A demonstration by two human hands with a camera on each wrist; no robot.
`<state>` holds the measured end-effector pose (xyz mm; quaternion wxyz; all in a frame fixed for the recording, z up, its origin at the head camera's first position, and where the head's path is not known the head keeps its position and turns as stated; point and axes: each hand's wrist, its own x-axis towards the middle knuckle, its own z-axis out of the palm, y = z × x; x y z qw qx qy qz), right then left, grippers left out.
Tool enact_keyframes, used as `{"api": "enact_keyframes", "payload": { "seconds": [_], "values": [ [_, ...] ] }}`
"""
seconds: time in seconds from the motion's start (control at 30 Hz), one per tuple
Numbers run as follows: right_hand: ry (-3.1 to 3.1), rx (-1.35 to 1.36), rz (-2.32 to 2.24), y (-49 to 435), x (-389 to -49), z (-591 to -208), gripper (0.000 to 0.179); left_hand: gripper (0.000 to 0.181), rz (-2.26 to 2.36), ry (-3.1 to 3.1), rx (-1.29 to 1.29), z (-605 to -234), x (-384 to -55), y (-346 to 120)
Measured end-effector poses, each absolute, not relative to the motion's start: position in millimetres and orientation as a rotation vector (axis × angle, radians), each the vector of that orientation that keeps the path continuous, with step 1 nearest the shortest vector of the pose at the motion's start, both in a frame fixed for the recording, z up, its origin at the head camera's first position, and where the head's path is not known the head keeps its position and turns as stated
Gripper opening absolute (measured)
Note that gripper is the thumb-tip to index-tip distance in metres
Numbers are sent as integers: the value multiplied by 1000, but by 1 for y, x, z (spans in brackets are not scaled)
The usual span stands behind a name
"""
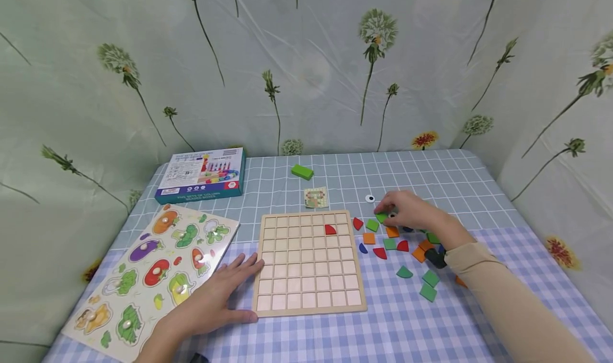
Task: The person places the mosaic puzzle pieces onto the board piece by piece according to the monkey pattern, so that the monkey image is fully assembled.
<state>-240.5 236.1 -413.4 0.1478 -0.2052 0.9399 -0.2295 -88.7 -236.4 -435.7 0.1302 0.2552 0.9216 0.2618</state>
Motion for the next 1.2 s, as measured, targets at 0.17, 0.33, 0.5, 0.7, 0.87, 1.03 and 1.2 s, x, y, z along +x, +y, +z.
{"api": "enact_keyframes", "payload": {
  "seconds": [0.17, 0.33, 0.5, 0.7, 0.87, 1.03, 1.2],
  "values": [
    [2720, -602, -649, 236, -240, -415, 22, 97, 764, 2670, 733, -436, -88, -236],
    [2740, -606, -652, 236, -240, -420, 20, 97, 770, 2657, 719, -436, -88, -236],
    [2784, -681, -654, 234, -240, -421, 18, 98, 757, 2666, 721, -434, -89, -235],
    [2823, -773, -656, 217, -237, -412, 18, 106, 696, 2695, 679, -430, -95, -232],
    [2796, -789, -716, 195, -233, -408, 20, 117, 696, 2678, 649, -429, -100, -230],
    [2754, -869, -780, 174, -228, -406, 21, 119, 669, 2666, 669, -428, -102, -231],
    [2712, -889, -791, 153, -227, -407, 20, 118, 665, 2674, 671, -429, -103, -230]
  ]
}}
